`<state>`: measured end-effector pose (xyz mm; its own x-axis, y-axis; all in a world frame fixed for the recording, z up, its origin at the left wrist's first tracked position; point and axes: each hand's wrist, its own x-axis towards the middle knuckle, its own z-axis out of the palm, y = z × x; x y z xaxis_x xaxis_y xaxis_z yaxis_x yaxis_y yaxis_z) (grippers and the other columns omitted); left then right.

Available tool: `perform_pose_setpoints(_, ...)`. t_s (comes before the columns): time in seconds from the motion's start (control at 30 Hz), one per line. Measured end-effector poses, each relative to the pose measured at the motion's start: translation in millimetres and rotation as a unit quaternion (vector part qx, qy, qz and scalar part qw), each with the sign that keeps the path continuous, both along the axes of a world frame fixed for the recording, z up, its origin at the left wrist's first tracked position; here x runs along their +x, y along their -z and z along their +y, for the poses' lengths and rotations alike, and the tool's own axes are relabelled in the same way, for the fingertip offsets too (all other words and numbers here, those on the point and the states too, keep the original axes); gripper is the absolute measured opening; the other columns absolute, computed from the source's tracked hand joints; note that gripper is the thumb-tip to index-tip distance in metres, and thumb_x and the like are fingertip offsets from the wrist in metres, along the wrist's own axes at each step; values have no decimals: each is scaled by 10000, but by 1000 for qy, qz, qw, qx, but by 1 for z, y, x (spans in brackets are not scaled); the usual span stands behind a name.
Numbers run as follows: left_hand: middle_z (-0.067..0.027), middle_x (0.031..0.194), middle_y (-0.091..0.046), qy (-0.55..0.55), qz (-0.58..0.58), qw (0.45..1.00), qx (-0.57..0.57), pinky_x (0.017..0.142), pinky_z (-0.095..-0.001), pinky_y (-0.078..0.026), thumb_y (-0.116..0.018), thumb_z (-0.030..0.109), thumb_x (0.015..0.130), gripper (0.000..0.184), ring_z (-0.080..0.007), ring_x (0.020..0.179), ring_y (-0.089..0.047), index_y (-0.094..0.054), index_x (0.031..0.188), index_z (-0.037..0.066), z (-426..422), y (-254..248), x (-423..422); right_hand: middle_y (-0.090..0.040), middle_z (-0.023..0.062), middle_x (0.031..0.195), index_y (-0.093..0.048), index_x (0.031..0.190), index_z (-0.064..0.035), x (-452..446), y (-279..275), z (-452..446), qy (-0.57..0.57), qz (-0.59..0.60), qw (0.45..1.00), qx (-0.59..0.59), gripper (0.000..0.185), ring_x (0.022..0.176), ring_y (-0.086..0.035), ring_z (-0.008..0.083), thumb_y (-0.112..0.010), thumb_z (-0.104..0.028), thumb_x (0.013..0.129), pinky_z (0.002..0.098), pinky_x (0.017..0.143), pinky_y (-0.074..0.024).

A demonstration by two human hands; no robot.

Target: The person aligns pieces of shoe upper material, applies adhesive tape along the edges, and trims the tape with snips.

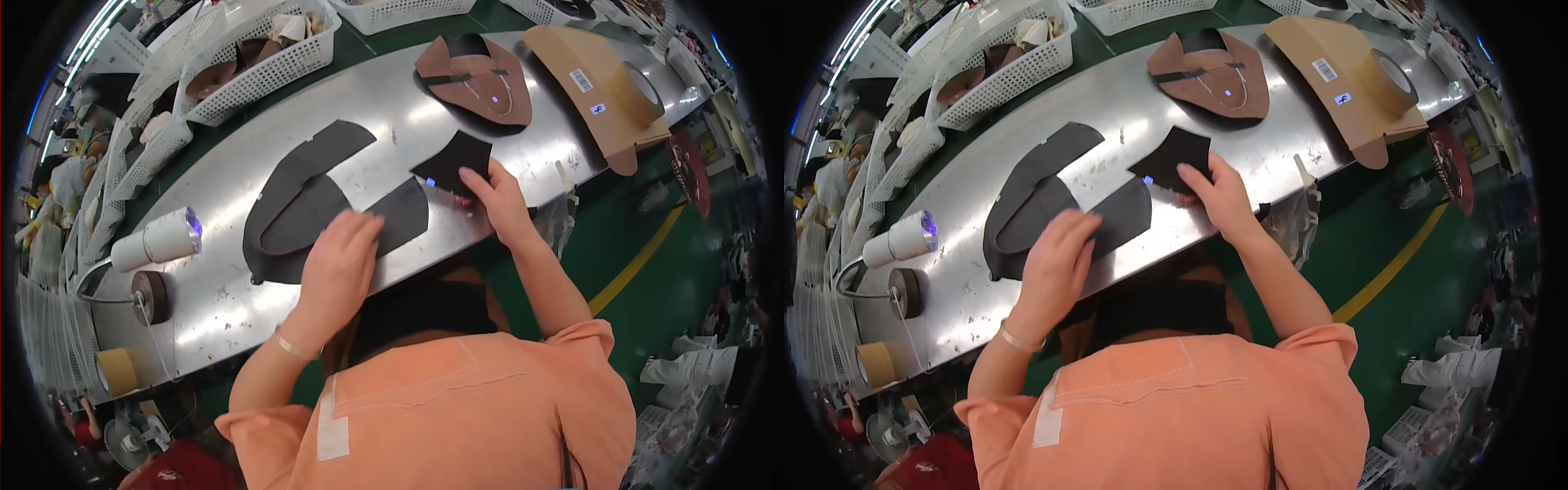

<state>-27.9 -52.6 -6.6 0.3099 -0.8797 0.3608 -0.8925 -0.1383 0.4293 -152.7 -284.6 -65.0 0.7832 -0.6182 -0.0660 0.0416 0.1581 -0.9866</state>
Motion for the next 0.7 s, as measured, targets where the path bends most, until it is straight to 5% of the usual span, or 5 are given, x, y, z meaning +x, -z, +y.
perform_pose_setpoints(0.2, -123, 922, -527, -85, -20, 995, -39, 763, -418, -398, -676, 146, 785, 243, -311, 875, -499, -547, 959, 36, -71, 48, -1, -623, 16, 859, -563, 1068, -60, 3, -7, 0, 48, -85, 987, 130, 193, 647, -554, 75, -594, -175, 916, 226, 565, -465)
perform_pose_setpoints(0.23, -118, 908, -521, -91, -18, 995, -39, 751, -415, -389, -679, 154, 783, 233, -305, 864, -492, -539, 931, 41, -73, 51, -4, -629, 24, 912, -561, 1095, -48, -1, -7, -1, 32, -72, 987, 140, 220, 722, -581, 83, -590, -177, 920, 234, 642, -492)
perform_pose_setpoints(0.37, -141, 813, -508, -69, 20, 997, -39, 707, -411, -402, -645, 114, 814, 163, -330, 800, -501, -502, 824, 36, -65, 48, -5, -637, 42, 1002, -544, 1168, -12, -11, -5, -4, -14, -75, 989, 128, 289, 892, -600, 103, -585, -148, 917, 248, 798, -492)
perform_pose_setpoints(0.53, -172, 749, -576, -71, 111, 991, 1, 616, -382, -446, -621, 141, 866, 159, -356, 711, -575, -514, 875, 23, -36, 44, 25, -627, 6, 940, -575, 1058, -9, -18, -28, 2, -128, 35, 990, 37, 195, 839, -556, 69, -588, -131, 907, 230, 748, -462)
perform_pose_setpoints(0.7, 38, 724, -588, -88, 445, 881, 137, 684, -181, -394, -634, 62, 833, 228, -19, 690, -483, -598, 1058, 42, -33, 1, 52, -604, 53, 820, -558, 976, 13, -11, -28, 6, -202, 123, 957, -169, 189, 743, -522, 119, -595, -144, 878, 265, 702, -428)
